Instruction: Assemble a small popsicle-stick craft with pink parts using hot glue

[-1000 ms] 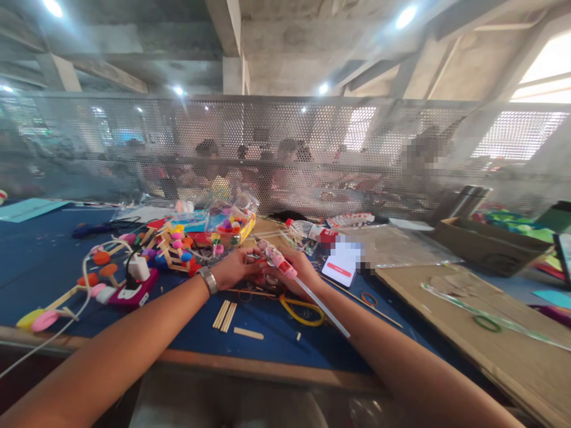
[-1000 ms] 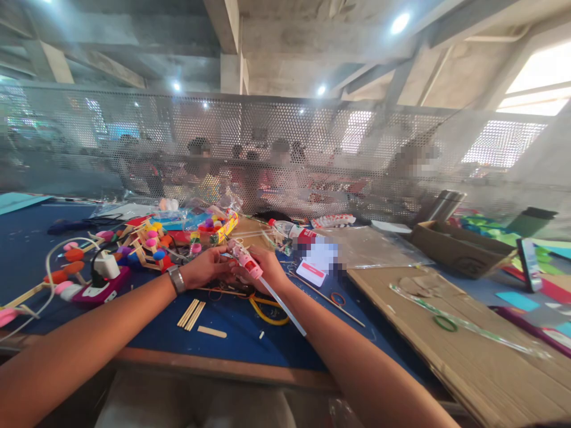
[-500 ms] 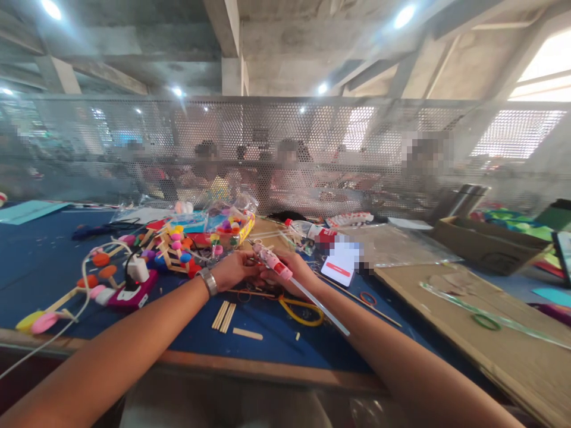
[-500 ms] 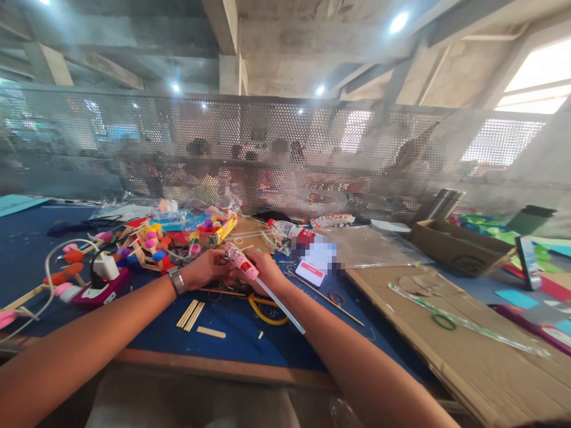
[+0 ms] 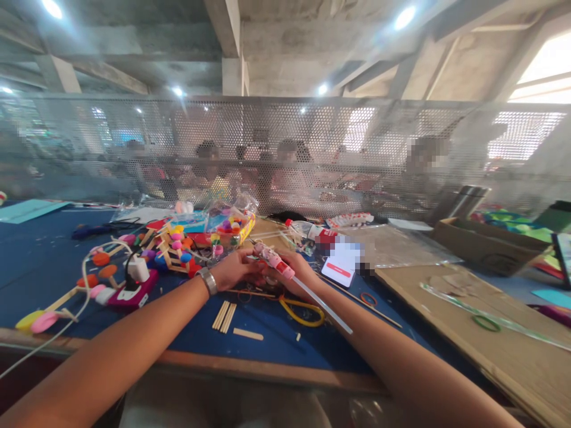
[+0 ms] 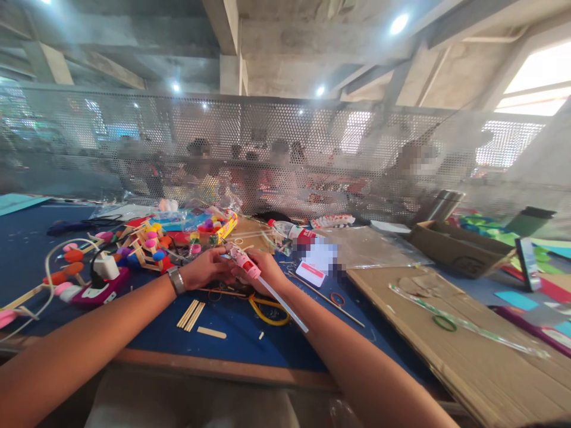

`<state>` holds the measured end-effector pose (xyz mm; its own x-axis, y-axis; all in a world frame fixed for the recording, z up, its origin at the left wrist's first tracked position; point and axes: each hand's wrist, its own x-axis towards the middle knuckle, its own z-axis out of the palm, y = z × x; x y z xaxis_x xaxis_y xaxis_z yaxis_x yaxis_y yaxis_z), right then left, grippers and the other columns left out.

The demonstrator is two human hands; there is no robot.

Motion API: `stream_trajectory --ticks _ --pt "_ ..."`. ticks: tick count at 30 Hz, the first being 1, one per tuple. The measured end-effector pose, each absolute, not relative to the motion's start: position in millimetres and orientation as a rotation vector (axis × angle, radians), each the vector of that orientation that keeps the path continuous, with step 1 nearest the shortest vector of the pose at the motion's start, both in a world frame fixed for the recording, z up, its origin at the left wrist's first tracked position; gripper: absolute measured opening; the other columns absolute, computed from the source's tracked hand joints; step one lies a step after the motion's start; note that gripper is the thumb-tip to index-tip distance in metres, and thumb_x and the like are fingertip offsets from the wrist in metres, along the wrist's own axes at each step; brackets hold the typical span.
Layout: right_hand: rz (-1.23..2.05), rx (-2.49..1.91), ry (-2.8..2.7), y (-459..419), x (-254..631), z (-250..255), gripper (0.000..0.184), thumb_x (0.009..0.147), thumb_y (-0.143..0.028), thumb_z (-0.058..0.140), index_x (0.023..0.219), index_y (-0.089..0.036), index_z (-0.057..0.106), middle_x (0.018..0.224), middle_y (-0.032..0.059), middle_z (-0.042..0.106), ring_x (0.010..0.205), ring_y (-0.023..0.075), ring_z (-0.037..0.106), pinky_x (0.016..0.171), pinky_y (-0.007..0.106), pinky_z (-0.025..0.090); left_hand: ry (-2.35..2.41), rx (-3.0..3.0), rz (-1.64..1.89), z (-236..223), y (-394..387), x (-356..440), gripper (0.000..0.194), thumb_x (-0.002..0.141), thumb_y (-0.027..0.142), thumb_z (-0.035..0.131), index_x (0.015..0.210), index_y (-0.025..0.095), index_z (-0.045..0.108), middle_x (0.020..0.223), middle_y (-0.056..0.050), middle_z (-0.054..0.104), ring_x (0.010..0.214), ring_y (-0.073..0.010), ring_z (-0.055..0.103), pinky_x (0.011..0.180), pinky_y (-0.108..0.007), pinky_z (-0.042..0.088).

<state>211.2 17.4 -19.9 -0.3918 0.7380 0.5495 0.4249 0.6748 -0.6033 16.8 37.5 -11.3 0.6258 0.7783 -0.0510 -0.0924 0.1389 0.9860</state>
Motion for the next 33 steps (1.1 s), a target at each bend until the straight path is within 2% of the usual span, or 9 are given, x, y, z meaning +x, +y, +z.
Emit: stream_trajectory --ticks 7,15,21,28,33 --pt "0.486 -0.896 -2.017 15.2 210.2 -17.7 0.024 0.079 -0.041 0.067 0.085 -0.017 0.066 0.083 0.0053 0.065 0.073 0.0192 0.059 0.067 0.03 0.044 0.642 1.27 0.736 -16.8 40.3 18.4 0.062 0.061 0.046 0.083 0.11 0.014 0.06 0.071 -0.004 0.071 0.057 -0.014 0.067 0.054 -0.021 0.051" --pt "0.504 -0.914 -1.994 13.6 209.8 -17.3 0.022 0.079 -0.037 0.065 0.085 -0.016 0.066 0.083 0.0055 0.066 0.072 0.019 0.06 0.066 0.03 0.045 0.606 1.294 0.699 -14.1 38.5 17.4 0.062 0.067 0.045 0.08 0.114 0.013 0.057 0.071 -0.002 0.069 0.056 -0.0125 0.066 0.055 -0.021 0.05" --pt "0.516 -0.922 -1.972 13.6 209.7 -18.3 0.027 0.079 -0.035 0.066 0.098 -0.016 0.066 0.092 0.0068 0.068 0.081 0.0205 0.062 0.072 0.031 0.047 0.592 1.253 0.673 -14.4 38.2 18.0 0.059 0.065 0.043 0.082 0.109 0.014 0.056 0.07 0.0 0.067 0.055 -0.0129 0.066 0.055 -0.022 0.05" --pt "0.484 -0.898 -2.015 12.2 208.9 -14.6 0.024 0.081 -0.04 0.065 0.086 -0.017 0.068 0.083 0.0054 0.067 0.073 0.0189 0.06 0.066 0.029 0.045 0.624 1.27 0.699 -13.3 38.7 17.5 0.067 0.062 0.041 0.084 0.117 0.014 0.058 0.075 -0.003 0.069 0.061 -0.014 0.066 0.061 -0.025 0.052" --pt "0.456 -0.858 -2.04 13.1 209.4 -15.8 0.026 0.08 -0.043 0.065 0.081 -0.017 0.068 0.079 0.0058 0.066 0.072 0.0195 0.059 0.065 0.03 0.044 0.636 1.28 0.698 -11.4 37.6 18.1 0.065 0.058 0.038 0.087 0.112 0.014 0.061 0.079 -0.003 0.07 0.062 -0.0136 0.066 0.062 -0.026 0.052"
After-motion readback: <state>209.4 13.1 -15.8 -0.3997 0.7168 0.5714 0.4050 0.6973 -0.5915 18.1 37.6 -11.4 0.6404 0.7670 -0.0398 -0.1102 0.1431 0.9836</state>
